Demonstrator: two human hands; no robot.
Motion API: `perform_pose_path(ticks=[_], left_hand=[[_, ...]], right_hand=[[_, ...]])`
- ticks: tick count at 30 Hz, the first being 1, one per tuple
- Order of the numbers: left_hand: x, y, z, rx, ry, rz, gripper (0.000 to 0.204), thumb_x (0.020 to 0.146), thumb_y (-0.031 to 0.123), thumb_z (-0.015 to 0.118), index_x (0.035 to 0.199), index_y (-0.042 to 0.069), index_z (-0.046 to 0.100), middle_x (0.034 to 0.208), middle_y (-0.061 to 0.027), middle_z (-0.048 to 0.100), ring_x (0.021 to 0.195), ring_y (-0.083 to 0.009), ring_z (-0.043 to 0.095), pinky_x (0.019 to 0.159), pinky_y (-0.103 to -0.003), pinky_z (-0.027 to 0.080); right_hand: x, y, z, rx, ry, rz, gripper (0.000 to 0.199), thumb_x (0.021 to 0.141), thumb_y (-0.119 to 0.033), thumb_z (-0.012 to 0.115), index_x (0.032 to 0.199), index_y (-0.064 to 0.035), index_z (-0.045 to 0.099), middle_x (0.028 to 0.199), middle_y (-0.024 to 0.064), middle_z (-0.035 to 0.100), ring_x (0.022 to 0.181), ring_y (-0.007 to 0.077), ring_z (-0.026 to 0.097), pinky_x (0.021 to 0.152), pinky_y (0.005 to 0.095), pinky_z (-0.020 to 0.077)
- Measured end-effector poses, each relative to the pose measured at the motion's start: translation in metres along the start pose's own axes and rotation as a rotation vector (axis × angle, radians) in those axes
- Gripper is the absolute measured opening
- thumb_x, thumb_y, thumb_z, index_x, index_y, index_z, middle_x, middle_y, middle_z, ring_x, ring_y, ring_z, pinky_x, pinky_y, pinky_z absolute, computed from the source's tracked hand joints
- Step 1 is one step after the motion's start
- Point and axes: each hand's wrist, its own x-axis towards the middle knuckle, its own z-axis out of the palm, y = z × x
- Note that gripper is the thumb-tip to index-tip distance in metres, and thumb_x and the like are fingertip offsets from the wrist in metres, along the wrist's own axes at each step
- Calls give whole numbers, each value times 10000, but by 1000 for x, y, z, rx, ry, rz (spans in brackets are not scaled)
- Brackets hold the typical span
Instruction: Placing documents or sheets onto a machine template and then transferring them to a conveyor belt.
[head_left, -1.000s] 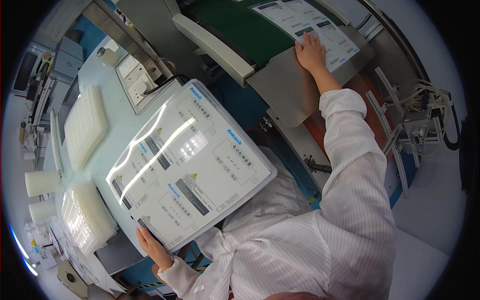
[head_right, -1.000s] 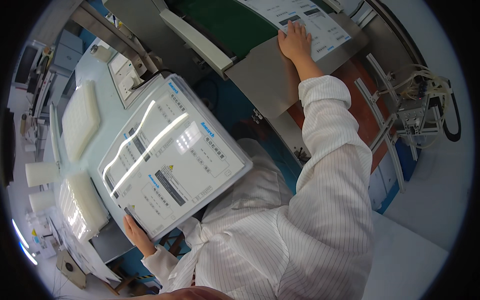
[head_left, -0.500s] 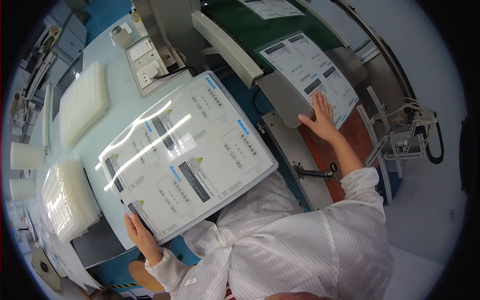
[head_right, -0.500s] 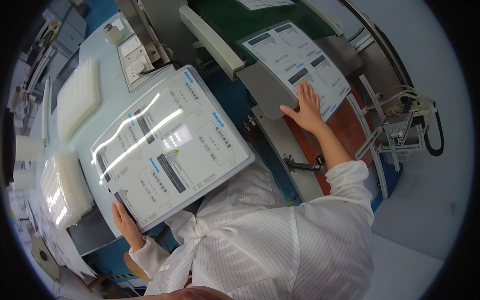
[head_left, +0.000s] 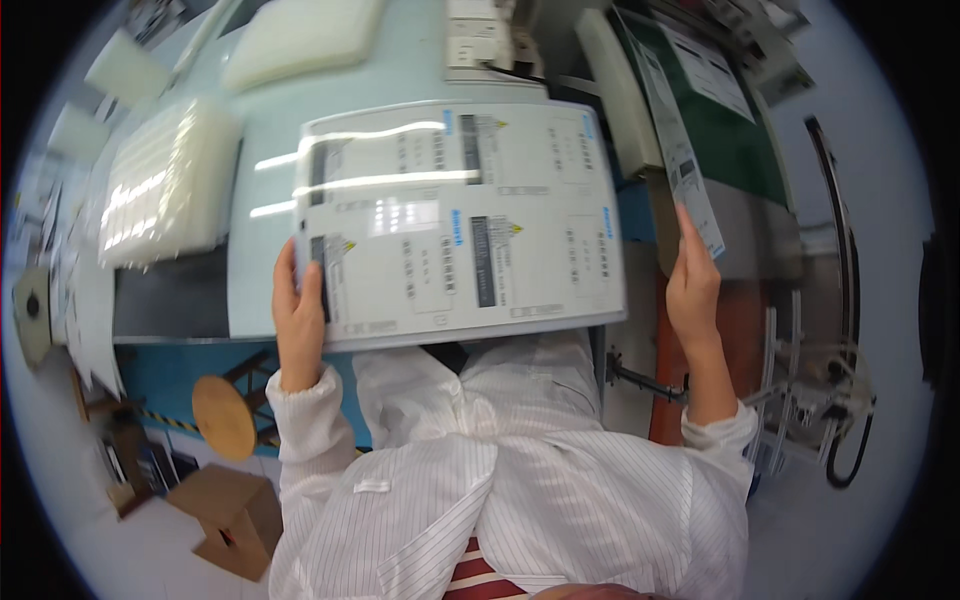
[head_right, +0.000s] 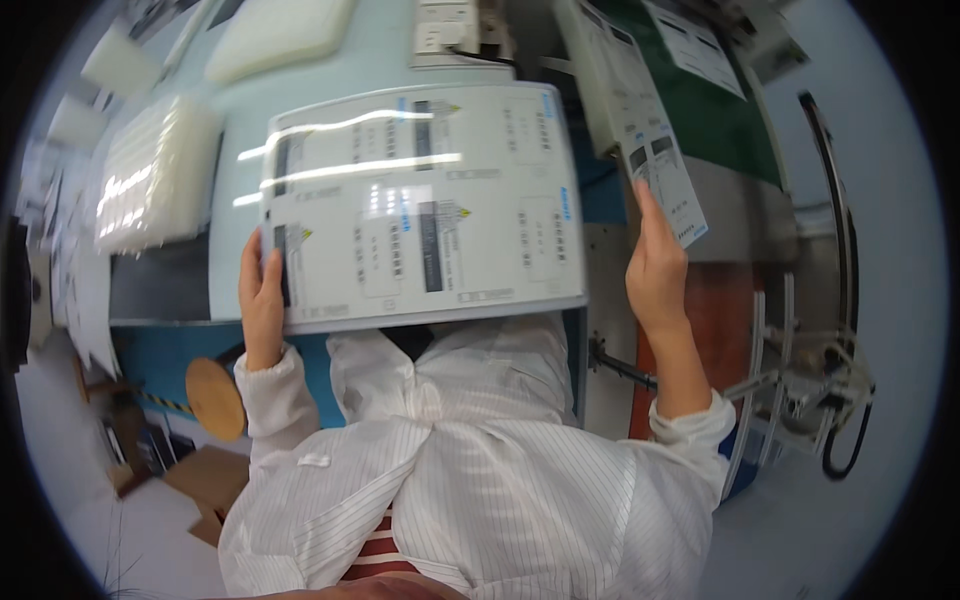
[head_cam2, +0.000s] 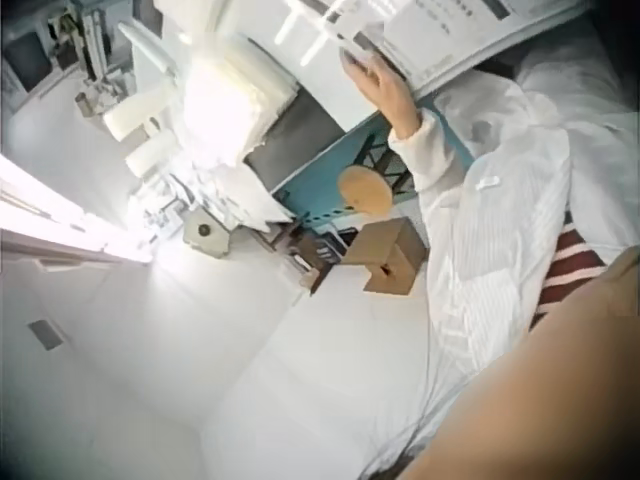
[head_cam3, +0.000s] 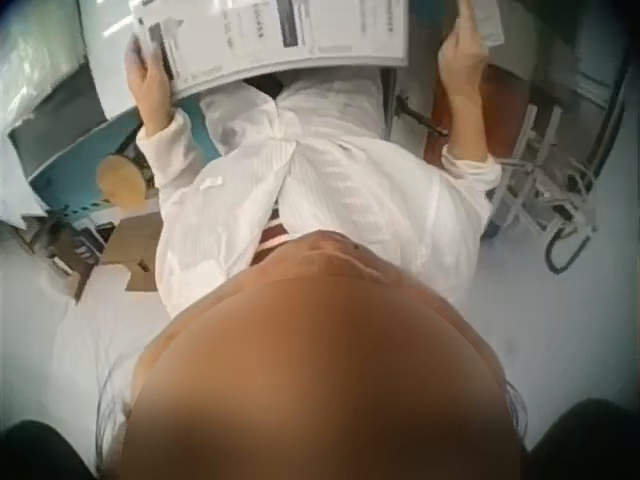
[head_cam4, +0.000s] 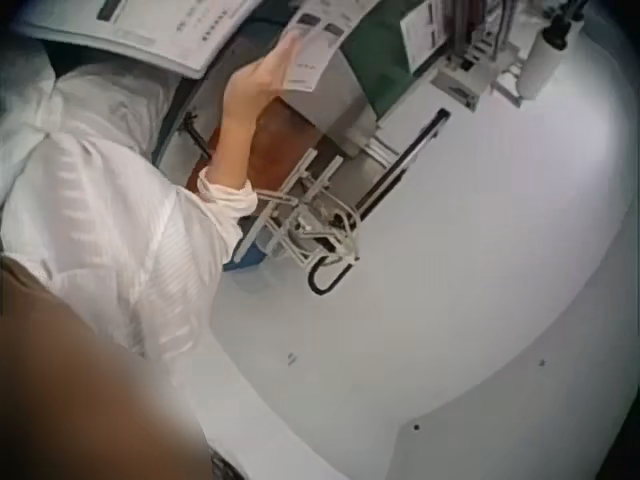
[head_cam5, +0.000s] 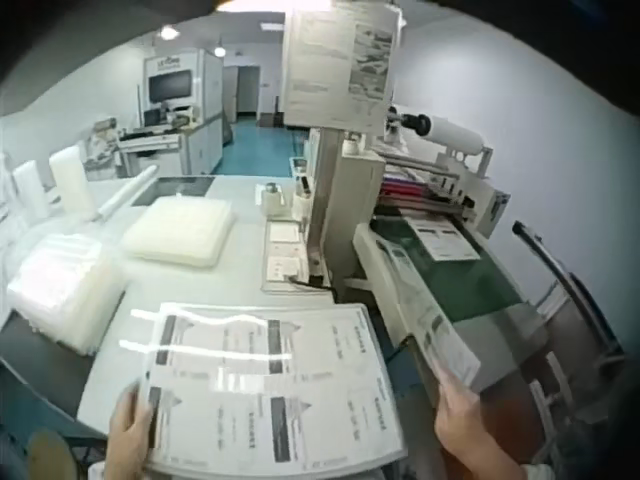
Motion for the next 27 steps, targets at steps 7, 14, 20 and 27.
perform_pose_path(ticks=[7, 14, 20, 27], left_hand=[[-3, 20, -11, -246, 44, -9, 463, 1038, 371, 383, 1127, 3, 650, 1248, -113, 590, 1116, -174, 528, 978, -290, 372], [-4, 26, -28, -210, 22, -202, 212, 896, 212, 680, 989, 21, 685, 1020, -57, 660, 920, -127, 575, 883, -246, 423], [3, 23, -21, -4, 102, -109, 195, 873, 179, 667, 958, 3, 675, 871, -42, 648, 799, -111, 559, 746, -237, 463], [2, 19, -15, 24, 132, -45, 171, 852, 128, 658, 944, -16, 646, 858, -53, 628, 740, -102, 552, 685, -240, 482]], right_hand=[[-10, -75, 26, 5, -318, -600, 378, 851, 35, 534, 1205, -47, 639, 1322, 192, 566, 1208, 389, 553, 1034, 487, 426], [-16, -78, 40, -32, -405, -671, 404, 817, 8, 599, 1199, -105, 661, 1332, 175, 562, 1234, 378, 533, 1037, 525, 412], [-17, -82, 46, -27, -440, -631, 480, 765, 22, 671, 1227, -107, 649, 1354, 165, 548, 1270, 363, 503, 1065, 514, 385], [-20, -82, 45, -19, -464, -609, 484, 776, -7, 693, 1245, -115, 642, 1382, 153, 528, 1300, 357, 473, 1084, 509, 363]])
